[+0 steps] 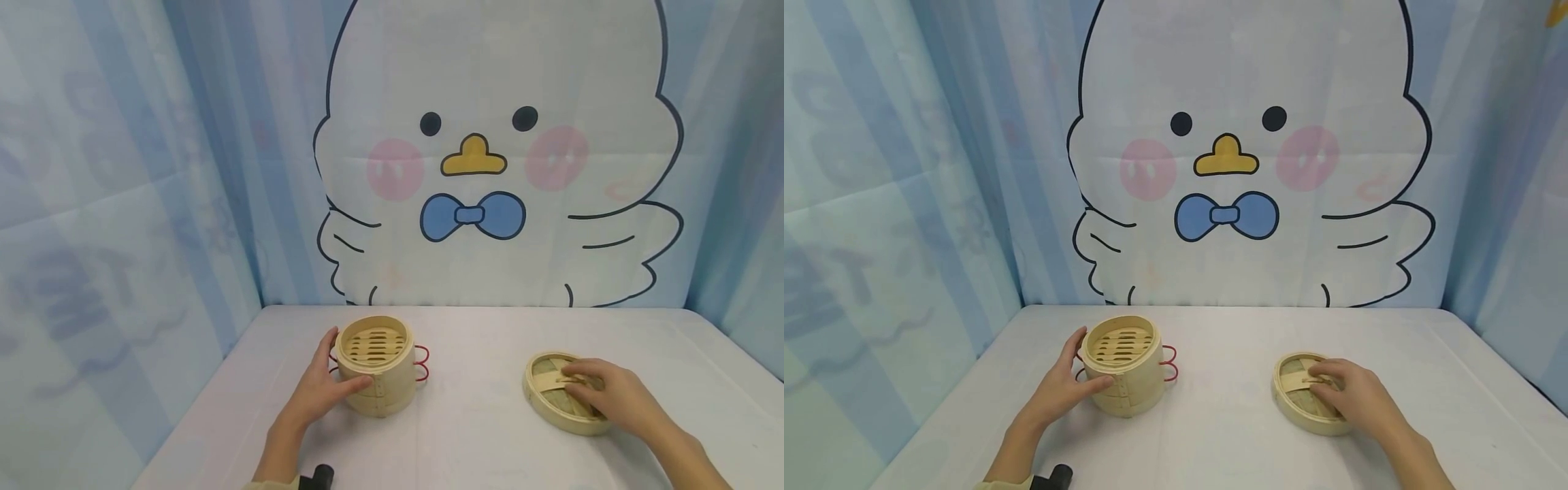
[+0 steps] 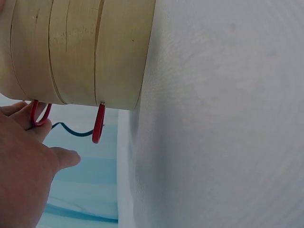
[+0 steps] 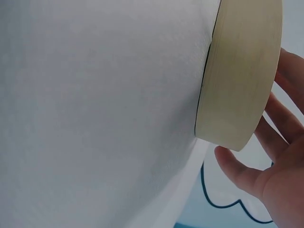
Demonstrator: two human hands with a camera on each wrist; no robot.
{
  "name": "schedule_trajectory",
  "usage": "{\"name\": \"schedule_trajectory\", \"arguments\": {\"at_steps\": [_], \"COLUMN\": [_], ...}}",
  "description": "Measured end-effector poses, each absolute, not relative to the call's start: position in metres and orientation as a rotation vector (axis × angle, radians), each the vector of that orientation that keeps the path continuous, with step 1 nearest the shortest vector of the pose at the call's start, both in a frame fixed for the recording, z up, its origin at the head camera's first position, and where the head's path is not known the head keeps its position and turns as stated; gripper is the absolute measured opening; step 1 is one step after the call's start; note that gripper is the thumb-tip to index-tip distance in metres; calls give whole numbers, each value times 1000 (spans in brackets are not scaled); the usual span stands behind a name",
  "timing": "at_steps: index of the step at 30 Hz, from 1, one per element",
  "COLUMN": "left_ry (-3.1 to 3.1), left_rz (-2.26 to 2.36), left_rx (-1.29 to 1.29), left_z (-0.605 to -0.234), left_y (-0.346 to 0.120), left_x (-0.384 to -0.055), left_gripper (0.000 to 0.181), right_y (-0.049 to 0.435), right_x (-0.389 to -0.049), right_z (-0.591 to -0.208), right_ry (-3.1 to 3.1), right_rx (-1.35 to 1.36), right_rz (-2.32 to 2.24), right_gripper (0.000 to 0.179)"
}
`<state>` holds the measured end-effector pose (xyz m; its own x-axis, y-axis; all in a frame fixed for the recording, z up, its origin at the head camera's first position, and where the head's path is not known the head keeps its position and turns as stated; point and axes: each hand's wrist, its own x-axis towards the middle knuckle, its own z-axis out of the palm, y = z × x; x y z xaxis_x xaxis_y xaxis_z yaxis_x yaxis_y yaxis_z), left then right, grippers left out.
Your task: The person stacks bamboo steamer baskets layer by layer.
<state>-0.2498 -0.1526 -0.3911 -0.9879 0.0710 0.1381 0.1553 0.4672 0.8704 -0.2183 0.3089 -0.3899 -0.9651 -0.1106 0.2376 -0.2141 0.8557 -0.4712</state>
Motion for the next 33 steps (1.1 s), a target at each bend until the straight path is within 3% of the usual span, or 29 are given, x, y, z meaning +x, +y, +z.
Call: {"name": "schedule_trajectory", "arguments": {"at_steps": [33], "left_ry": [-2612], "left_rz": [-1588], "left_rx": [-206], "left_z": [-394], "left_y": [-154], "left_x": [-253], "left_gripper": [122], "right_y": [309], "right_x": [-221], "right_z": [-394], "right_ry": [-2753], "right_rx": [265], "right_rz": [678], "right_gripper": [16]}}
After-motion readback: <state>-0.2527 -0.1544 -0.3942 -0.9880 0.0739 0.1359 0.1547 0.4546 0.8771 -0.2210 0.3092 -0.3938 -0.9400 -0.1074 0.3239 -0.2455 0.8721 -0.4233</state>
